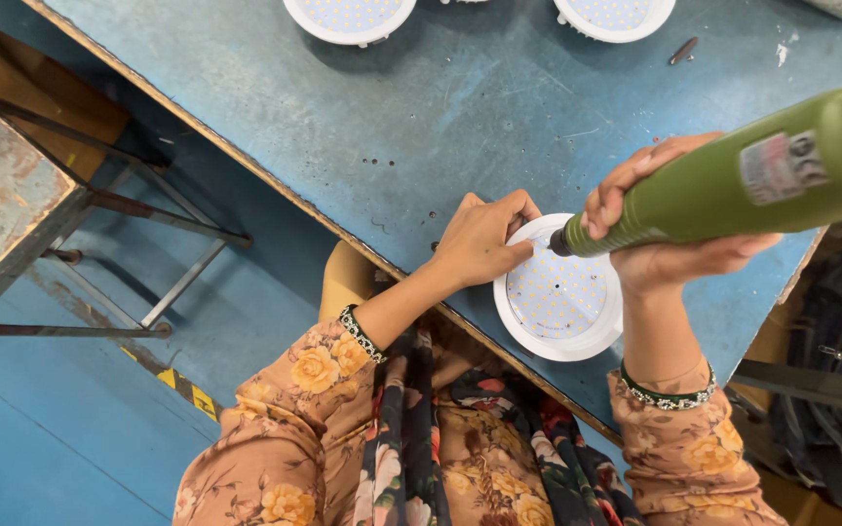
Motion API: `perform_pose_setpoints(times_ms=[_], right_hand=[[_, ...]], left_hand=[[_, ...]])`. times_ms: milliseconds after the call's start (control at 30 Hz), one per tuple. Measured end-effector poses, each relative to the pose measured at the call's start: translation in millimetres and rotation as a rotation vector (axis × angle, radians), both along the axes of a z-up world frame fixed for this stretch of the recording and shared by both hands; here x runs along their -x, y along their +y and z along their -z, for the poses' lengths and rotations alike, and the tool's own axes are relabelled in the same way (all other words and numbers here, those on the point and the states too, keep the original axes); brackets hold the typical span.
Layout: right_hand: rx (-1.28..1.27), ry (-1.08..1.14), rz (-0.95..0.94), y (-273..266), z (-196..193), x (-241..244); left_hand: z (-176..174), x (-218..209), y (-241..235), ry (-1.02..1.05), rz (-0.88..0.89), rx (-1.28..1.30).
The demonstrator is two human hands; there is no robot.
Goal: The person uses a green electric screwdriver to fasten screws into the center of white circular LED light fixtures. They handle the fixtures one at a time, rotating them to align the screwdriver, and place finished units on the table.
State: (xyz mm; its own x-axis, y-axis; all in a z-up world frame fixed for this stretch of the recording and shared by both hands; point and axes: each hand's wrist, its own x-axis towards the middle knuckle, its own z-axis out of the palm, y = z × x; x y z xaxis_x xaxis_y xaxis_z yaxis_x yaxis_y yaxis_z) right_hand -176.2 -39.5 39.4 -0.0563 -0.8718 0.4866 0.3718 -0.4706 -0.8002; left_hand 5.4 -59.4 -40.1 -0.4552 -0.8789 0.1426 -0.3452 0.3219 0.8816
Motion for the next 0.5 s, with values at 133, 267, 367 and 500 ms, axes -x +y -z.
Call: perform_pose_setpoints(times_ms=[133,267,367,500], right_hand=[[0.020,0.026,-0.013,-1.2,1.3,6.7],[0.034,-0.018,-0.032,-5.9,6.1,3.1],[0.065,0.013,-0.008,-6.5,4.9,1.4],[0.136,0.040,0.074,-5.6,-2.5,18.1]], left_hand=[[4.4,-1.0,-0.2,0.046,0.015,-0.012],[7.0,-1.9,0.4,0.044,-0.003,0.009],[2.3,0.2,1.5,0.044,-0.012,0.012],[-10.4,-4.0,-1.2,0.016,0.032,-0.132]])
